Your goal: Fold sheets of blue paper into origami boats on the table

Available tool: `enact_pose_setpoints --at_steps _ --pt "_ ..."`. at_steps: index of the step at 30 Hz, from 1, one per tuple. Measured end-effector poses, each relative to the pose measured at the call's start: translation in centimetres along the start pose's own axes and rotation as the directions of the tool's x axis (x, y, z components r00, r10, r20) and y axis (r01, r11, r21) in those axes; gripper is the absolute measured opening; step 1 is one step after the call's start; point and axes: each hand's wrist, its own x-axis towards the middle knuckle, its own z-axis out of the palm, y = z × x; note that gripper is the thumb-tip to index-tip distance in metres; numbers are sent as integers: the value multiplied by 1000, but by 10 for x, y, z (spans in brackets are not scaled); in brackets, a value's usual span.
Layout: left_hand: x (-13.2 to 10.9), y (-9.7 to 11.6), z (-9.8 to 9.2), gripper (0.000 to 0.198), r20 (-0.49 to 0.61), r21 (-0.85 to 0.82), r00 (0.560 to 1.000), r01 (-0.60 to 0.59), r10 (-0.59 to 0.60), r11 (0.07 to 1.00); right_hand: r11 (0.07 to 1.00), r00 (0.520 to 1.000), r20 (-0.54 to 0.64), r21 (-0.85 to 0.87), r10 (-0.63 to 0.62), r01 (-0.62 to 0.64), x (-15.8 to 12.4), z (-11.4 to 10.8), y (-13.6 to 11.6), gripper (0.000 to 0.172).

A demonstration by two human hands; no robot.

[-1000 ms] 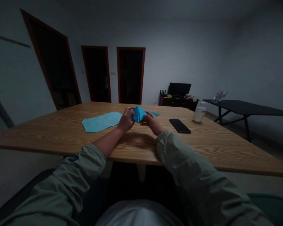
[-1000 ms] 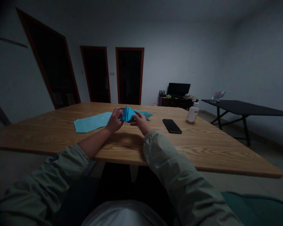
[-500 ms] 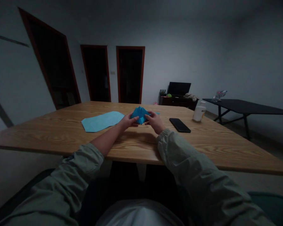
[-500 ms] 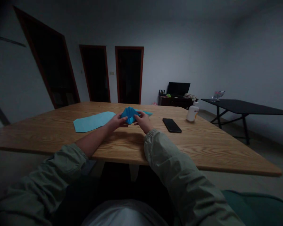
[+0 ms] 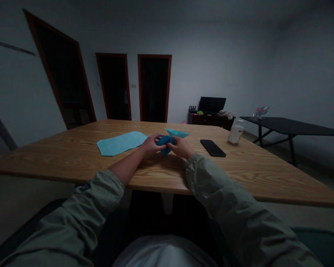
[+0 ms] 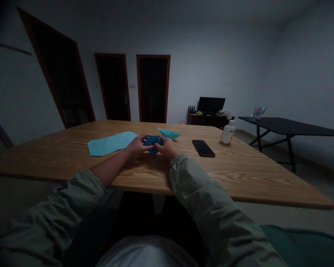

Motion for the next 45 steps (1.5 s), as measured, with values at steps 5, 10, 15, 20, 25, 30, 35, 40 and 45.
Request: enact_pose_setpoints --at_steps 5,10,15,20,25,30,35,40,45 --pt "0 -3 -2 35 127 49 991 45 -51 998 999 999 21 -1 42 -42 3 7 7 35" --pt "4 -23 -11 34 301 133 940 123 -158 983 977 977 39 22 209 -210 7 16 25 35" --pt "1 -32 -23 44 379 108 908 149 -179 983 983 984 -5 34 179 -179 4 14 42 46" --pt "-1 -30 -22 43 323 100 926 170 -194 980 985 996 5 -148 -85 85 2 11 38 45" --pt "4 -21 -13 42 230 -106 943 270 -240 957 938 990 54 -318 -130 141 1 7 24 29" --pt "5 -13 -10 57 82 -483 853 486 -515 728 905 963 -113 -382 -245 186 0 1 3 23" --pt "4 -10 1 39 184 -561 899 427 -397 709 863 918 -186 -445 -349 238 -1 1 -19 19" --pt "15 -17 4 13 18 -584 890 379 -455 718 848 892 -246 -479 -379 228 -4 3 -26 26" --pt "19 -20 2 9 -107 -686 866 291 -489 667 859 911 -122 -402 -393 317 -5 7 -26 42"
